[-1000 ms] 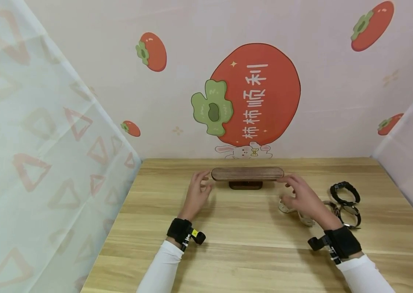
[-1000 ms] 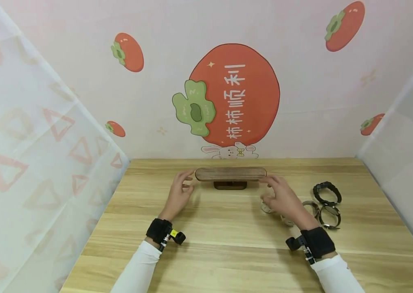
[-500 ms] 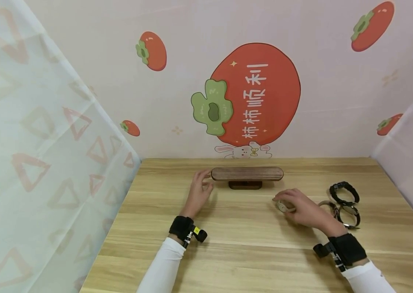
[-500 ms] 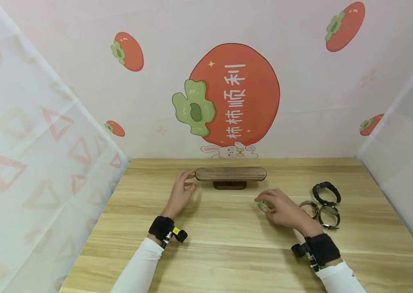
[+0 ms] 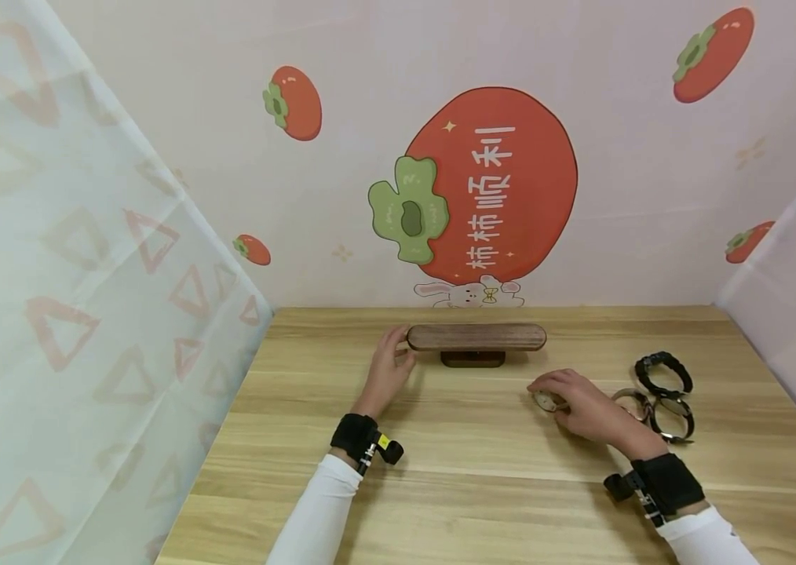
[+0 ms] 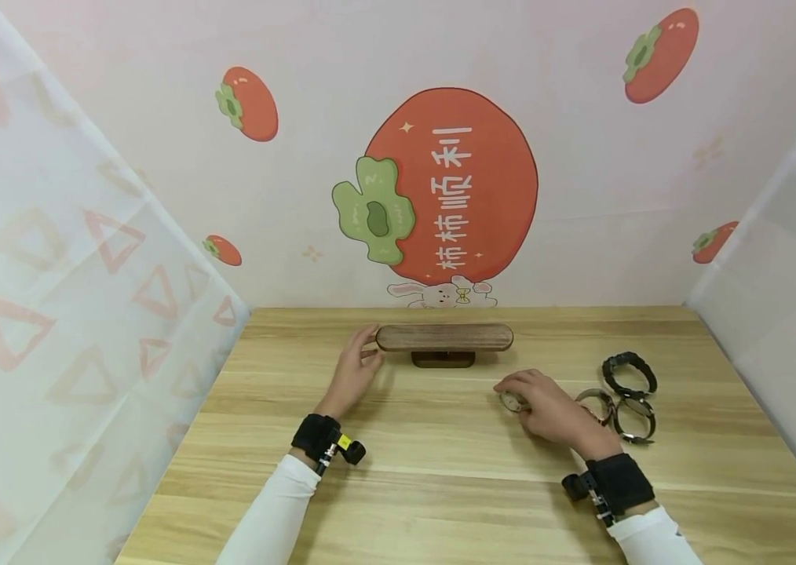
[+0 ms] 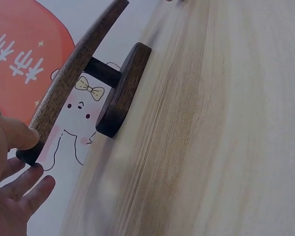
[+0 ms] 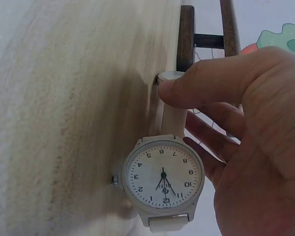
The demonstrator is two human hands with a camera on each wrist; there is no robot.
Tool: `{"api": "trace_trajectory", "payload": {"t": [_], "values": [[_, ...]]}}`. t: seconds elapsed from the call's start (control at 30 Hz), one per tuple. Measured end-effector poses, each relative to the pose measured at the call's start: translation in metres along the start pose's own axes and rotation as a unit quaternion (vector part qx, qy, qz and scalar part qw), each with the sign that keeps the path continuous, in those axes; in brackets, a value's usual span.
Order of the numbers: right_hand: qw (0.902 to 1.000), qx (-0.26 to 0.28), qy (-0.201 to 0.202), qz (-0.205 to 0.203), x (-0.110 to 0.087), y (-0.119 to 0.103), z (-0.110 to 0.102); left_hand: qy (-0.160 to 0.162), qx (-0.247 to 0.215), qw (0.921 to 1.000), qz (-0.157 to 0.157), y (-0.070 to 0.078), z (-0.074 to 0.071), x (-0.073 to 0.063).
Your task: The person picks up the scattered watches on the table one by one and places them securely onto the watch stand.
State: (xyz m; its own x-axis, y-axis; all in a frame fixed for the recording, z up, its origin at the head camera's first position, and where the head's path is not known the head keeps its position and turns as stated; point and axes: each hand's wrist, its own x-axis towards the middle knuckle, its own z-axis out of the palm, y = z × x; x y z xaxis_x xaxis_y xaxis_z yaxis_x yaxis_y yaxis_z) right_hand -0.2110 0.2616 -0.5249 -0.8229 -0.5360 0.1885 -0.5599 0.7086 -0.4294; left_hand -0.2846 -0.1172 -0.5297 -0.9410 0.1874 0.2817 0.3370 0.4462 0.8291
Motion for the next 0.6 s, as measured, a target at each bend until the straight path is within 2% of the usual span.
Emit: {"api": "trace_trajectory", "payload": {"t": [0.27, 0.6], "values": [[0.9997, -0.004, -0.009, 0.021, 0.0015, -0.0019, -0.0009, -0.008, 0.012, 0.9999, -0.009, -0.0009, 0.0031, 0.0018], [0.9995, -0.012, -0.021, 0.022, 0.0008, -0.0017, -0.001, -0.006, 0.011, 0.9999, -0.009, -0.0009, 0.0045, 0.0005]]}}
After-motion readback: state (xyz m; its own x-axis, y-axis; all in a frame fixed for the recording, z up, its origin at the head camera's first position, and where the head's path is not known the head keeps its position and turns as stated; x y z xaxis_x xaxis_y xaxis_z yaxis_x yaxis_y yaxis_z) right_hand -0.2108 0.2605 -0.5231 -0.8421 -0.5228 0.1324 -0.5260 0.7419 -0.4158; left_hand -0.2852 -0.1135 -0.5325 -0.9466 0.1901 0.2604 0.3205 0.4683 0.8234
